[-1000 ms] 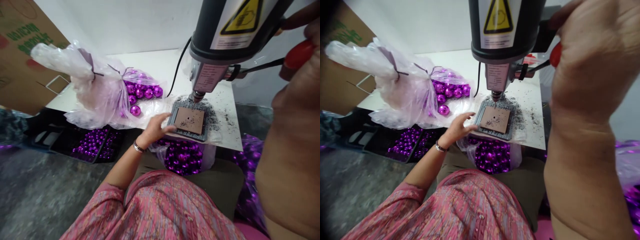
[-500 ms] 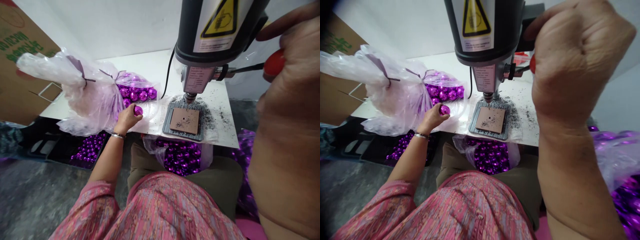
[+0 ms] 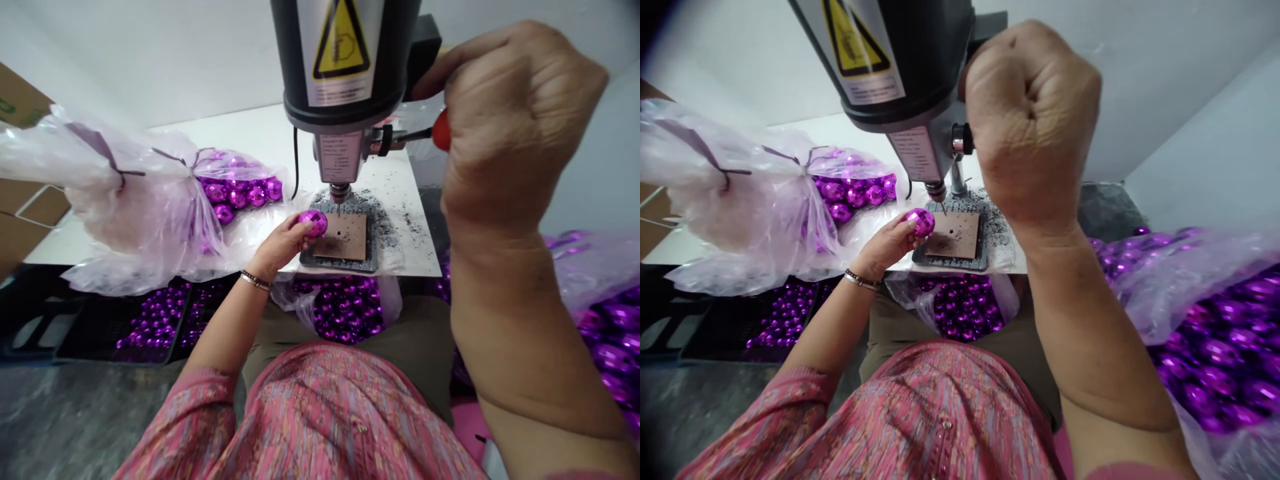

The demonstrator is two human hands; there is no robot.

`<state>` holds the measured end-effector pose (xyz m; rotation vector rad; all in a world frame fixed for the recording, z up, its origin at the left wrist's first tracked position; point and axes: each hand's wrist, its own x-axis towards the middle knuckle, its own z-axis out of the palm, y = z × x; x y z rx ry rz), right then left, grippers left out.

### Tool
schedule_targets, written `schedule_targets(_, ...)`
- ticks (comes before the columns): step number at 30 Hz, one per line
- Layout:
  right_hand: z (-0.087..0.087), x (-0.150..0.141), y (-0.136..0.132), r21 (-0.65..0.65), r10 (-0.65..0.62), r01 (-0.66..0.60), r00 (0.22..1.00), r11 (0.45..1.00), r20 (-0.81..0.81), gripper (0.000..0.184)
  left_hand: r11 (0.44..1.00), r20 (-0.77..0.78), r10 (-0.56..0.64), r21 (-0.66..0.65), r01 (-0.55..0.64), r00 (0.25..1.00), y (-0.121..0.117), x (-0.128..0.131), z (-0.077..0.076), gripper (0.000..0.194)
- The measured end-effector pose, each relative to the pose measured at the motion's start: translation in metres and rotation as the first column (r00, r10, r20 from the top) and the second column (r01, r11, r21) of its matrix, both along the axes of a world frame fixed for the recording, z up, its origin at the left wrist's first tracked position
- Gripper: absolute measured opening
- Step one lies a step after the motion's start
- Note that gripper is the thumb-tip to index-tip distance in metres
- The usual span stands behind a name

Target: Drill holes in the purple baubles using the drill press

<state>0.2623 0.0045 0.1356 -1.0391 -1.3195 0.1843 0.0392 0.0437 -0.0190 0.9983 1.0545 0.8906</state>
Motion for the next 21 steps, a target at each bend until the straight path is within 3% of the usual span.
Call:
schedule_targets(6, -0.003, -0.001, 0.001, 0.032, 0.005, -0.005, 1.000, 0.999, -0.005, 0.032, 0.996, -0.291, -0.002, 0.082, 0.027, 0.957, 0.008, 0.023, -0.002, 0.041)
schedule_targets(12, -0.001, -0.001, -0.003, -0.043, -0.021, 0.022, 0.999, 0.999, 0.024, 0.037, 0.963, -0.549, 0.037, 0.243, 0.118, 0.835, 0.016, 0.027, -0.005, 0.049)
schedule_targets(18, 0.001, 0.000, -0.005, -0.079, -0.065, 0.074, 0.992, 0.994, 0.106, 0.041, 0.931, -0.699, 0.036, 0.282, 0.229, 0.714, 0.012, 0.033, 0.005, 0.063)
schedule_targets(21, 0.000, -0.001, -0.007, -0.080, -0.056, 0.066, 0.992, 0.995, 0.116, 0.041, 0.904, -0.731, 0.028, 0.311, 0.295, 0.682, 0.015, 0.036, 0.003, 0.068)
